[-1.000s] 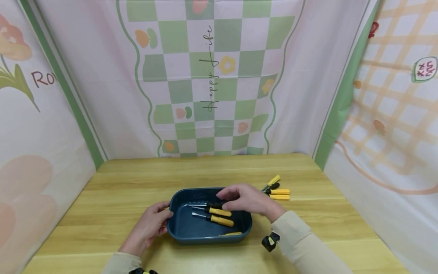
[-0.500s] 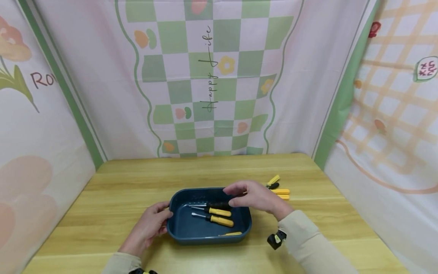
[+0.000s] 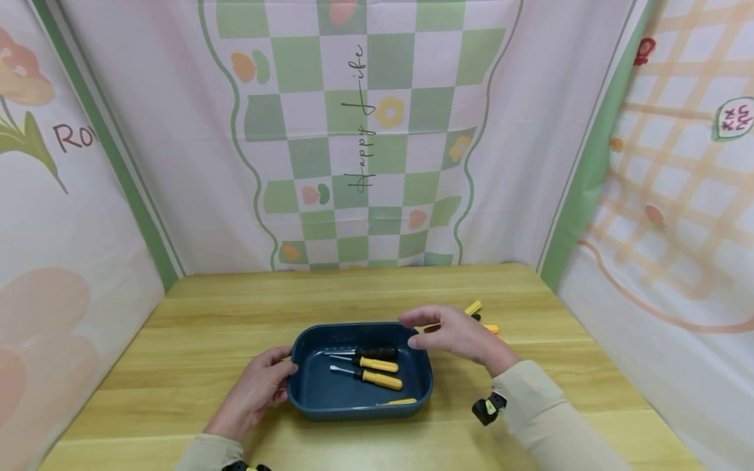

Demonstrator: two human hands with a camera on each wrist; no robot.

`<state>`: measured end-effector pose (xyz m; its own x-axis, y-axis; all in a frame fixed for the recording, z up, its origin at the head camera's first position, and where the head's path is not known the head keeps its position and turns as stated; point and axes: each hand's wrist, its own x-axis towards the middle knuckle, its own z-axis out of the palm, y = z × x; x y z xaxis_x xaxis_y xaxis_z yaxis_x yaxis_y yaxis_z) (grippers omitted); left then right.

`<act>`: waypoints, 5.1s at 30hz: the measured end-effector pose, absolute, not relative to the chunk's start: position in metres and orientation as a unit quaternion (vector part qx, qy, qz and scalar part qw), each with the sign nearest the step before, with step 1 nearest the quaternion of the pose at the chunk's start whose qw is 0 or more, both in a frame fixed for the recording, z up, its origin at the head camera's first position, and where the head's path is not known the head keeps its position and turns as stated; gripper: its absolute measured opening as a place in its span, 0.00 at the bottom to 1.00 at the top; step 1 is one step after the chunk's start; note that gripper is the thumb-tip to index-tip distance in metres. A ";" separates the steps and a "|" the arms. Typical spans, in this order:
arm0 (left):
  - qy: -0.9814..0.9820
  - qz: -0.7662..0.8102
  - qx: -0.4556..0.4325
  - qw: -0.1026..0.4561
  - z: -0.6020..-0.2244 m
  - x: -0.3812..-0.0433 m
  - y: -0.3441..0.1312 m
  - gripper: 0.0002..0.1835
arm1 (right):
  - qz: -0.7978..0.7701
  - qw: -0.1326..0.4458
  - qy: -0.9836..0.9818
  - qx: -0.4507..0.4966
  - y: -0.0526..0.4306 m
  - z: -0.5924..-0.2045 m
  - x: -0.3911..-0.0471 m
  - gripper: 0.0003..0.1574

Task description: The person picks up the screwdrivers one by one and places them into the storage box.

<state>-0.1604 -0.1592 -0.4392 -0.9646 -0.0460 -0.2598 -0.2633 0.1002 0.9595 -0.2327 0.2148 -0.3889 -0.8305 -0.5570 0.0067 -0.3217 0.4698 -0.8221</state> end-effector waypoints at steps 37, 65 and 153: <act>0.745 0.654 -0.103 0.081 -0.443 -0.164 -0.159 0.26 | -0.425 0.072 0.881 -0.196 0.295 -0.400 -0.252 0.32; 0.732 0.671 -0.094 0.071 -0.443 -0.161 -0.153 0.28 | -0.386 0.064 0.901 -0.189 0.321 -0.417 -0.262 0.28; 0.736 0.667 -0.087 0.075 -0.442 -0.160 -0.153 0.28 | -0.345 0.096 0.919 -0.167 0.327 -0.447 -0.263 0.20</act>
<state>-0.1596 -0.1528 -0.4421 -0.9735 -0.0281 -0.2271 -0.2287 0.0952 0.9688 -0.2634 0.3268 -0.4473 -0.9256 -0.3735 -0.0611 -0.2409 0.7059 -0.6661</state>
